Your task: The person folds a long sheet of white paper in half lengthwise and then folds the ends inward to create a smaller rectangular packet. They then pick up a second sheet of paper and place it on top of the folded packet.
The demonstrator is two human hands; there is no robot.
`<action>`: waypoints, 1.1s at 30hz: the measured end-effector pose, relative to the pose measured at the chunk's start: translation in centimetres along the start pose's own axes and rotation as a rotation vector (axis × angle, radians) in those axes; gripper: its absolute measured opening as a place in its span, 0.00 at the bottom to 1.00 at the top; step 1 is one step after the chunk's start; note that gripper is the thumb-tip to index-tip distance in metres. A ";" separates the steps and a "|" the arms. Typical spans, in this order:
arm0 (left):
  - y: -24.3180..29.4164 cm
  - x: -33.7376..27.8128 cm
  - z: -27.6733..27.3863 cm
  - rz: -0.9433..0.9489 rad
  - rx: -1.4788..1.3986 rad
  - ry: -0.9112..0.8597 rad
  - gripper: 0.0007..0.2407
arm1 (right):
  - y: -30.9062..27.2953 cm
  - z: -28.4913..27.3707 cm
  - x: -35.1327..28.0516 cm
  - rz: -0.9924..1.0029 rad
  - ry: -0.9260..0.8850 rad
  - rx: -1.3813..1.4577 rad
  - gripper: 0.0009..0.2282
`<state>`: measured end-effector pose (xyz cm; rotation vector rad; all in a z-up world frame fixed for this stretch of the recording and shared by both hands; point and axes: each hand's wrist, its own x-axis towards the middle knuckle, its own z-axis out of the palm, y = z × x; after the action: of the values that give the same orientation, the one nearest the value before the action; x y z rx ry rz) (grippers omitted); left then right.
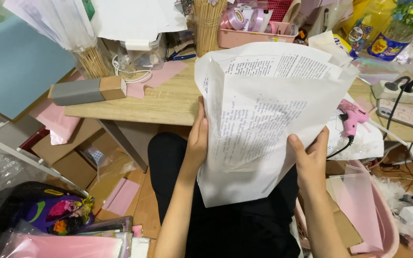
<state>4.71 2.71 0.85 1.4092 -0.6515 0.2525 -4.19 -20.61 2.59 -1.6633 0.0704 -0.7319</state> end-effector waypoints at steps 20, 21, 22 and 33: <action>6.0 -5.1 2.2 0.237 0.075 0.006 0.46 | 9.4 -7.9 -0.7 -0.232 -0.065 0.275 0.24; 6.2 -5.1 2.2 0.233 0.164 -0.004 0.42 | 9.0 -8.0 -0.6 -0.234 -0.073 0.292 0.28; 6.1 -5.1 2.0 0.234 0.164 -0.006 0.42 | 8.7 -7.9 -0.5 -0.234 -0.070 0.292 0.28; 6.7 -5.2 0.4 0.298 0.382 -0.118 0.29 | 6.4 -7.6 -0.1 -0.243 -0.301 0.189 0.37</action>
<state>-3.14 4.55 3.55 1.6975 -0.9490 0.5554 -5.85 -28.74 -2.89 -1.5976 -0.4087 -0.6383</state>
